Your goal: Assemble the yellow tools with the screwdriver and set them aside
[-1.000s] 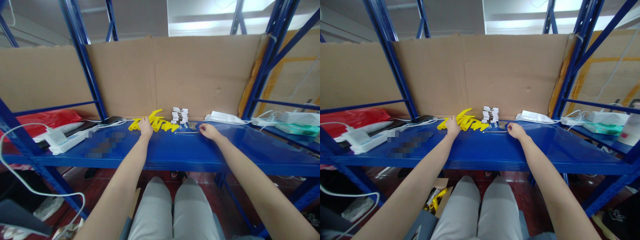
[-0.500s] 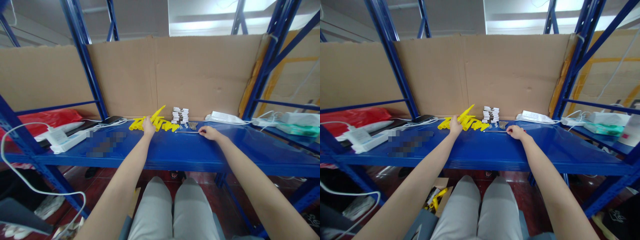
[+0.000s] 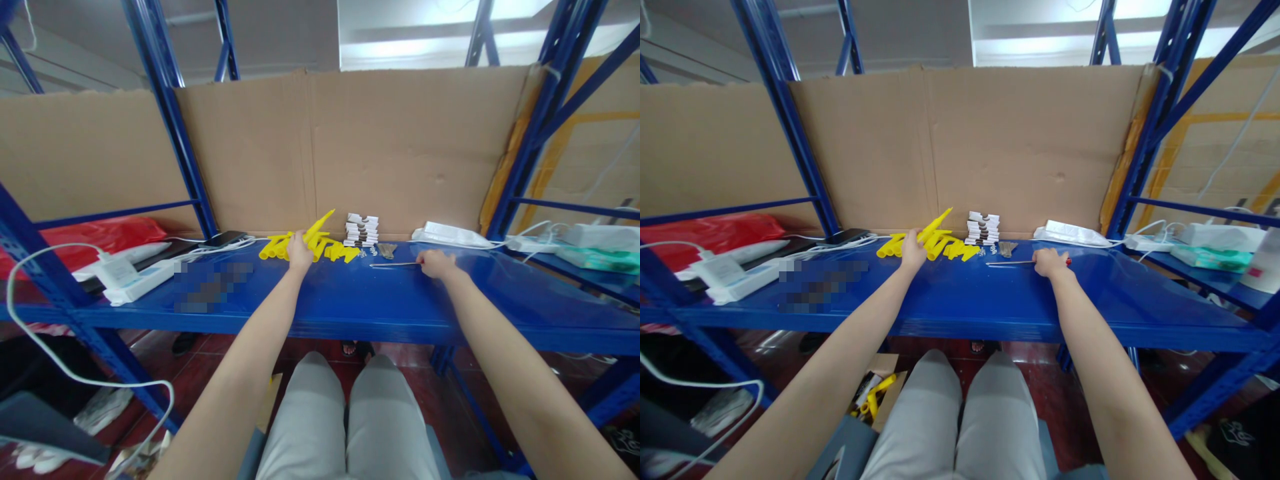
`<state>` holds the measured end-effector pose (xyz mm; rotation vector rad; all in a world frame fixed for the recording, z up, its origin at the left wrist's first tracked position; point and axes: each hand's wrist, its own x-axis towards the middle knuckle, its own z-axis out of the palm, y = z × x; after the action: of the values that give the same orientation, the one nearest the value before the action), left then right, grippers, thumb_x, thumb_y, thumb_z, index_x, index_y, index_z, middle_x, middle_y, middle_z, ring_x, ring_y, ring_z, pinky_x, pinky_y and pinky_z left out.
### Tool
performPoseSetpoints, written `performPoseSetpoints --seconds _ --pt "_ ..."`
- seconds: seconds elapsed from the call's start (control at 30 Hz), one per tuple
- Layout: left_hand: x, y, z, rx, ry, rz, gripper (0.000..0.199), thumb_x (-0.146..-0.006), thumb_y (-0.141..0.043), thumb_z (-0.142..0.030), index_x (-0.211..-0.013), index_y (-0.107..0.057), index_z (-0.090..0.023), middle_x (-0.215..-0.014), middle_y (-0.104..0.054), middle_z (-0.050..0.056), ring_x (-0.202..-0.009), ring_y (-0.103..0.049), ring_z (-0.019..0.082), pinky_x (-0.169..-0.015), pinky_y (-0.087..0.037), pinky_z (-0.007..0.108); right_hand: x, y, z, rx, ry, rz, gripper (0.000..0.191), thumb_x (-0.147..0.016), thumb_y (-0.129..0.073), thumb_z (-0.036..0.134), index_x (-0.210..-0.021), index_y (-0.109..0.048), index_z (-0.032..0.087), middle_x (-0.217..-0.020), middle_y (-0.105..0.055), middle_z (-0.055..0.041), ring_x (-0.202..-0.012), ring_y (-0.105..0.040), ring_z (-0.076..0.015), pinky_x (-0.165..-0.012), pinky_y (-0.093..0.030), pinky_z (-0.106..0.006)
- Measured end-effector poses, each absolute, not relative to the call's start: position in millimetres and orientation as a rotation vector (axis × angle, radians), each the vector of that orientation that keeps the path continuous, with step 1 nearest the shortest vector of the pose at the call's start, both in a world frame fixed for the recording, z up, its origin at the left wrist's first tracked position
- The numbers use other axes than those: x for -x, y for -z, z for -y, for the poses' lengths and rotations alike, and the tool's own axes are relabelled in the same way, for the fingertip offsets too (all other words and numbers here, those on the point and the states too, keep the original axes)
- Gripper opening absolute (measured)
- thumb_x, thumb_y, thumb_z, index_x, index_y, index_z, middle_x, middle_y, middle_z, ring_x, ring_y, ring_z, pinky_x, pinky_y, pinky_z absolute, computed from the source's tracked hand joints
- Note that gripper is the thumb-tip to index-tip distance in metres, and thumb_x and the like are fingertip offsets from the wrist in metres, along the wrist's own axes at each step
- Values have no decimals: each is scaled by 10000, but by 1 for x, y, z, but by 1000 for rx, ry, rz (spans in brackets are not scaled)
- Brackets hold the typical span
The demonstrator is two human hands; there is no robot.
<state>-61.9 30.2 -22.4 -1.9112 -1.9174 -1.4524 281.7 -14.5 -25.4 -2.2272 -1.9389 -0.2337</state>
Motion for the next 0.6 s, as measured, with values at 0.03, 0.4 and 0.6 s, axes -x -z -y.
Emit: performPoseSetpoints --seconds 0.03,0.4,0.6 --pt "62 23 -30 1909 1452 1906 485 -777 -416 3 -1171 -560 -241 -1192 -646 83 -1187 -582 230 -1023 -470 387 -283 26 15 2245 251 1931 352 -774 -486 88 -975 -731 240 -1141 -674 -139 -1128 -575 -341 -963 -358 -702" --pt "59 18 -28 1991 1386 1815 461 -791 -421 2 -1187 -557 -193 -1215 -617 93 -1174 -571 214 -1015 -442 334 -291 33 4 2194 320 1930 300 -753 -509 130 -935 -731 218 -1063 -678 -163 -1110 -574 -352 -956 -370 -692" --pt "50 21 -27 2212 1291 1496 441 -814 -393 -18 -1206 -542 -155 -1238 -595 115 -1186 -539 217 -1035 -407 351 -272 24 16 2122 324 1945 375 -791 -454 116 -1069 -691 200 -1211 -637 -165 -1184 -531 -338 -1015 -322 -667"
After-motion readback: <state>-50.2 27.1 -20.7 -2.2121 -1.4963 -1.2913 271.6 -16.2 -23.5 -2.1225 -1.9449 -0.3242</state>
